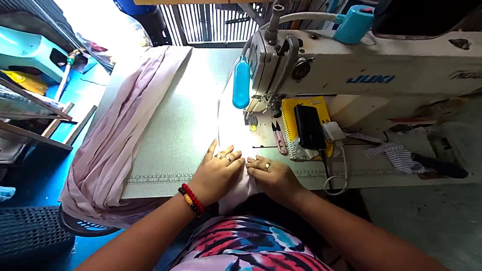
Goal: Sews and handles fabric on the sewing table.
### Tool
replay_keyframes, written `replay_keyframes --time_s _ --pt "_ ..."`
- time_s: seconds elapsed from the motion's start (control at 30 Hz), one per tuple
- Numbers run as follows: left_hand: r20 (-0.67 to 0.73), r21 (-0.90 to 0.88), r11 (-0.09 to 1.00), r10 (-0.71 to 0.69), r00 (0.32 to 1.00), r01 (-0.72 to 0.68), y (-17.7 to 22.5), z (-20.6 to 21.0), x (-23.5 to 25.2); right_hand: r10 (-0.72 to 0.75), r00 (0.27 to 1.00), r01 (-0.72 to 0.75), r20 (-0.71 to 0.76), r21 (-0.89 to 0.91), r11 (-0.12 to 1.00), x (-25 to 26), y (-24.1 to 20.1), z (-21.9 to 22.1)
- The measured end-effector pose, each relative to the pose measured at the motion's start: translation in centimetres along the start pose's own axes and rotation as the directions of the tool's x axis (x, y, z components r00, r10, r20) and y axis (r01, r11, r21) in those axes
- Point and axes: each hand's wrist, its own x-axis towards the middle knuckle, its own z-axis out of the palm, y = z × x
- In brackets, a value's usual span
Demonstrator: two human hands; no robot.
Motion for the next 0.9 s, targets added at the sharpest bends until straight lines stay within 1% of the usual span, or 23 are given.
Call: replay_keyframes --time_s 0.17,0.23,0.3,0.37,0.4,0.43,0.47,0.5,0.53,0.57,0.6,0.63,0.67,0.7,0.73,0.77,0.8,0.87,0.9 --pt "0.125 0.052 0.998 -0.043 0.991 0.037 -2.2 -0.8 3.0 0.045 0.999 -0.045 0.006 -0.065 0.997 2.5 2.3 1.2" --pt "0.083 0.074 0.996 -0.063 0.995 0.056 -2.9 -0.9 3.3 0.093 0.995 -0.094 -0.018 -0.081 0.992 3.1 2.3 1.5" --pt "-0.053 0.044 0.995 -0.091 0.994 0.094 -2.1 -1.1 1.9 0.195 0.981 -0.195 -0.007 -0.054 0.979 2.0 1.2 1.2" --pt "-0.176 -0.156 0.980 -0.151 0.973 0.124 0.1 -1.8 -1.2 0.243 0.968 -0.241 -0.057 0.037 0.970 -1.1 -0.7 -0.1" --pt "-0.193 -0.296 0.943 -0.214 0.958 0.151 1.3 -2.0 -3.4 0.232 0.968 -0.221 -0.090 0.124 0.967 -3.3 -1.9 -0.8" --pt "-0.167 -0.430 0.881 -0.292 0.942 0.197 2.5 -1.9 -5.8 0.218 0.971 -0.191 -0.097 0.234 0.953 -5.6 -2.9 -1.4" --pt "-0.099 -0.527 0.807 -0.371 0.923 0.267 3.4 -1.5 -8.2 0.222 0.973 -0.186 -0.064 0.351 0.918 -7.8 -3.7 -1.7" --pt "-0.003 -0.567 0.741 -0.438 0.899 0.359 3.9 -0.9 -10.3 0.266 0.964 -0.243 0.012 0.444 0.862 -9.6 -4.1 -1.8" --pt "0.129 -0.560 0.672 -0.507 0.852 0.485 4.1 -0.2 -11.8 0.368 0.919 -0.391 0.144 0.475 0.789 -10.7 -4.2 -1.8" --pt "0.297 -0.521 0.576 -0.570 0.766 0.630 4.0 0.4 -12.5 0.494 0.810 -0.586 0.315 0.426 0.690 -11.0 -4.2 -2.0" --pt "0.455 -0.466 0.476 -0.594 0.664 0.746 3.6 1.1 -12.7 0.586 0.652 -0.753 0.481 0.324 0.572 -10.5 -3.8 -1.9" --pt "0.537 -0.434 0.426 -0.586 0.607 0.794 3.1 2.1 -12.4 0.628 0.526 -0.839 0.574 0.227 0.495 -9.8 -3.2 -1.2" --pt "0.546 -0.438 0.446 -0.558 0.625 0.780 2.6 3.3 -12.0 0.633 0.482 -0.861 0.606 0.193 0.471 -9.2 -2.7 -0.1" --pt "0.504 -0.463 0.503 -0.528 0.684 0.730 2.1 4.5 -11.5 0.614 0.499 -0.853 0.612 0.219 0.474 -8.6 -2.4 0.9" --pt "0.474 -0.485 0.538 -0.501 0.724 0.690 1.7 5.1 -11.0 0.585 0.545 -0.829 0.601 0.279 0.485 -8.1 -2.3 1.8" --pt "0.470 -0.487 0.554 -0.485 0.737 0.675 1.6 5.1 -10.5 0.558 0.588 -0.803 0.585 0.339 0.491 -7.6 -2.4 2.4" --pt "0.500 -0.470 0.543 -0.486 0.717 0.696 1.6 4.5 -10.2 0.535 0.620 -0.781 0.574 0.388 0.489 -7.2 -2.8 2.6" --pt "0.563 -0.448 0.473 -0.510 0.650 0.759 2.0 2.4 -10.9 0.489 0.635 -0.771 0.598 0.444 0.456 -7.1 -3.7 2.0" --pt "0.556 -0.468 0.451 -0.518 0.650 0.760 2.2 1.1 -11.8 0.457 0.649 -0.760 0.609 0.490 0.426 -7.6 -4.0 1.6"
